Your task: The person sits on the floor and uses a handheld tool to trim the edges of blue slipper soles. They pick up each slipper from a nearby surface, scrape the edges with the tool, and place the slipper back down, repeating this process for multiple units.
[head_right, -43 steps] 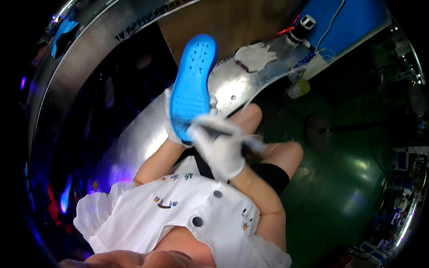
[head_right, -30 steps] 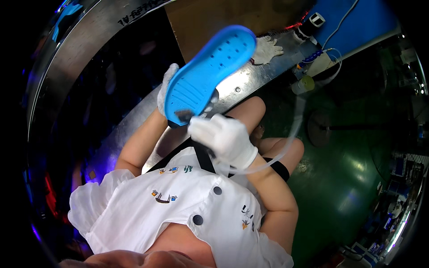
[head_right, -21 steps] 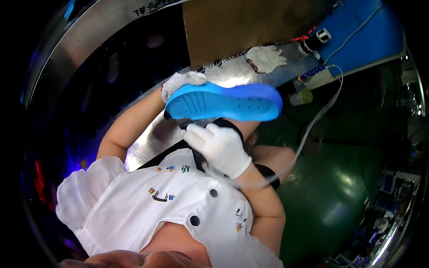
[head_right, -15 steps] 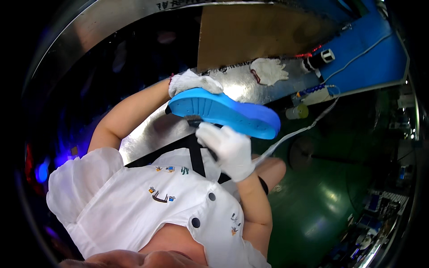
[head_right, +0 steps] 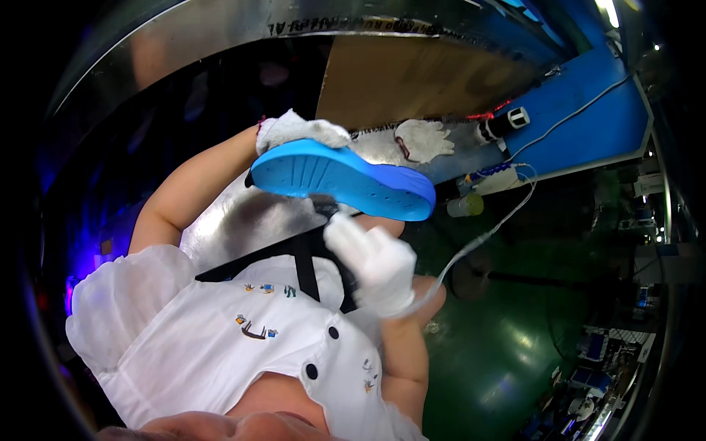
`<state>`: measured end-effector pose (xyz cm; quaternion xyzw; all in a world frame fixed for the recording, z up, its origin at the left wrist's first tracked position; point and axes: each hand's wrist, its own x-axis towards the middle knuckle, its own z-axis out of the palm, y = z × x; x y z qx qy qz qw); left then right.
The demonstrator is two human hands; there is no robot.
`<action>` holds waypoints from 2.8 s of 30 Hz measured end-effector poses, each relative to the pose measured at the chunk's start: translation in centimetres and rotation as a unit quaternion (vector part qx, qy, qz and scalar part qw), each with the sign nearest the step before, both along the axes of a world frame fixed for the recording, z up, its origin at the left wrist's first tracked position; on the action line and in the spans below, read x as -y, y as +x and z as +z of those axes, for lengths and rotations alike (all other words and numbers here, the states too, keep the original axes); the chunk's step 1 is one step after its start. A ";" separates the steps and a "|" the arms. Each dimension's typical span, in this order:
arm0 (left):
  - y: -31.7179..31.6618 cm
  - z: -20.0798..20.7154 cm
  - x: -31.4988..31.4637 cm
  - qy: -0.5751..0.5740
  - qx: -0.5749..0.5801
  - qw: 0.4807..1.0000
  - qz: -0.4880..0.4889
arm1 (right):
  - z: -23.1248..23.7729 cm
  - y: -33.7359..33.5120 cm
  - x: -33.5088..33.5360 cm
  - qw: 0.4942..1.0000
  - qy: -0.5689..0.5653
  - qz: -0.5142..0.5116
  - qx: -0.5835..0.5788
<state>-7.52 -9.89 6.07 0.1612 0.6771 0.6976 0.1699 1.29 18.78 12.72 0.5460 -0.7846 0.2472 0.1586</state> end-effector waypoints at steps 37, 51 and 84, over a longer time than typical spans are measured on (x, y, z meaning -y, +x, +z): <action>14.7 15.9 3.5 0.145 -0.283 0.833 0.453 | -2.1 0.1 0.7 0.904 -0.294 0.047 0.308; 32.1 24.8 27.9 -0.763 0.124 0.169 0.611 | -3.9 0.6 2.1 0.881 -0.271 0.009 0.388; 13.1 -13.0 -8.6 -0.285 -0.402 0.821 0.289 | -12.8 -6.9 1.0 0.721 -0.410 -0.256 0.496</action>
